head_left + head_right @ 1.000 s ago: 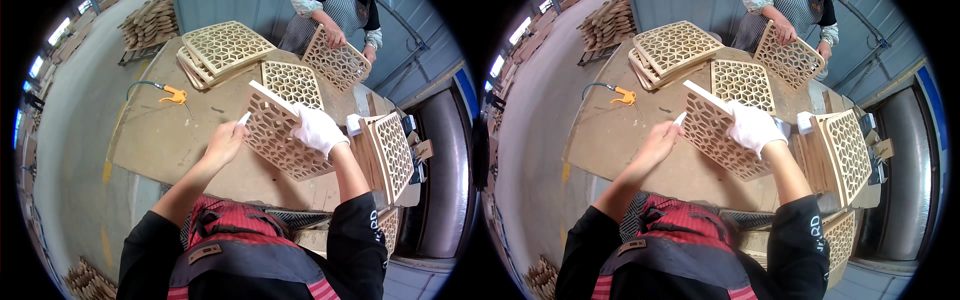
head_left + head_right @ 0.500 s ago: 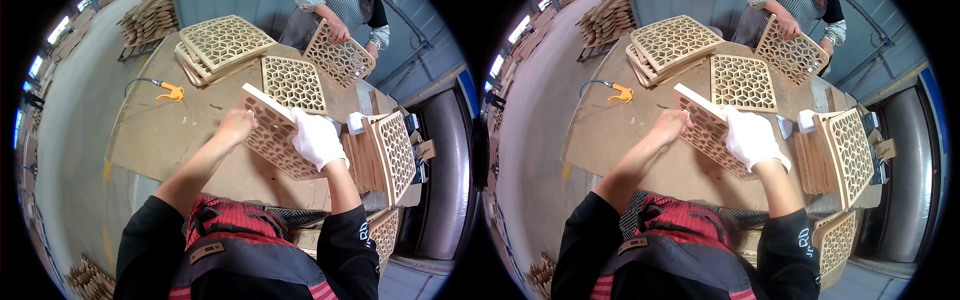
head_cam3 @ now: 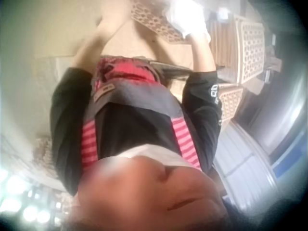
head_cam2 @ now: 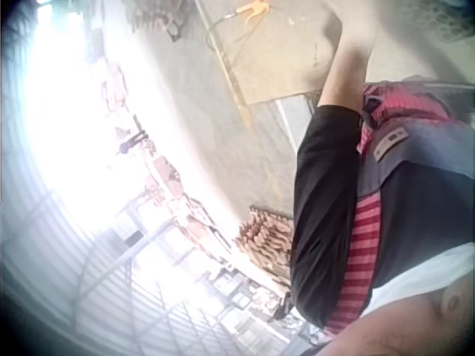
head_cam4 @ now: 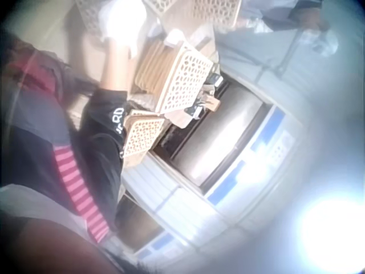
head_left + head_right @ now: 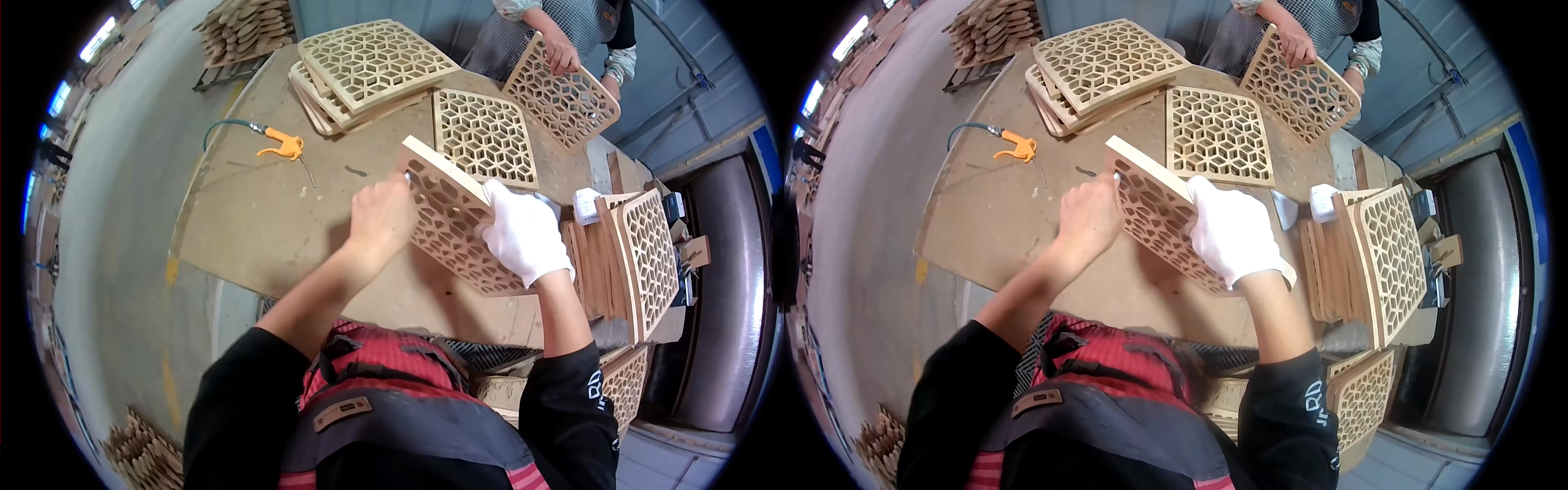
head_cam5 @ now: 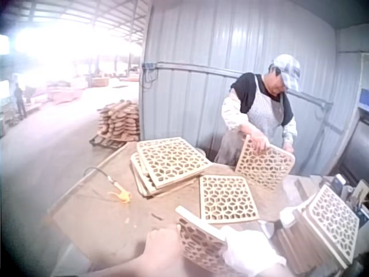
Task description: The person uses a small white applicator to apply a substance into the cutouts and along the edges of a decorative wooden lattice panel, handling the panel by hand.
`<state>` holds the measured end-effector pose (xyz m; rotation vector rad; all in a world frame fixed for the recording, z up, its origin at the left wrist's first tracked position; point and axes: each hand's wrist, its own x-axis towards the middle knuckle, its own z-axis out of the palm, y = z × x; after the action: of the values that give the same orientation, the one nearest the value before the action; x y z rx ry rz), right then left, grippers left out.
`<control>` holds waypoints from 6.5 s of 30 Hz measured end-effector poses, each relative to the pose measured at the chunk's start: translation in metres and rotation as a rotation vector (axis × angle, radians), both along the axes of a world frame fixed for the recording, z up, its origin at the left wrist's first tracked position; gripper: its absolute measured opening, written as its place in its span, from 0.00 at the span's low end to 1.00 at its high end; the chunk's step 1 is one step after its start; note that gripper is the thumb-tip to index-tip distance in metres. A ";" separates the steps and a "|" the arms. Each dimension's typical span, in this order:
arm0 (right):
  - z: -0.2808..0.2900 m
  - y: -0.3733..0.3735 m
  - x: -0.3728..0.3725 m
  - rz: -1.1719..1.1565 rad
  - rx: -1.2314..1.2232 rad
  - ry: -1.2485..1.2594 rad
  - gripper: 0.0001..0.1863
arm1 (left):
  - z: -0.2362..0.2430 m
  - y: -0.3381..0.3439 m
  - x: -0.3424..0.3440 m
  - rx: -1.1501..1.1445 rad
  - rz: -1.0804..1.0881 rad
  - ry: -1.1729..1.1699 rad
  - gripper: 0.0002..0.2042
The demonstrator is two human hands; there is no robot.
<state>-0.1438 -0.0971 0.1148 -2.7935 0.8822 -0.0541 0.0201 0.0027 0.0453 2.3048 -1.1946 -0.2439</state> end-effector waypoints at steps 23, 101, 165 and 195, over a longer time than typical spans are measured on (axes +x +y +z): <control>-0.007 -0.005 -0.003 -0.040 0.035 -0.002 0.09 | -0.009 -0.009 0.007 0.156 -0.158 -0.331 0.07; -0.014 0.023 -0.021 -0.007 -0.077 -0.208 0.04 | 0.032 0.018 -0.032 0.101 -0.284 -0.172 0.12; -0.001 0.013 -0.025 -0.056 -0.002 -0.173 0.04 | 0.011 -0.005 -0.020 -0.097 -0.414 0.656 0.12; -0.002 0.000 -0.021 -0.098 -0.021 -0.031 0.06 | -0.010 0.051 -0.014 -0.021 -0.385 0.461 0.14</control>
<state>-0.1650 -0.0974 0.1124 -2.7586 1.0159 -0.1225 0.0056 0.0537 0.0353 1.8369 -1.3629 -0.8449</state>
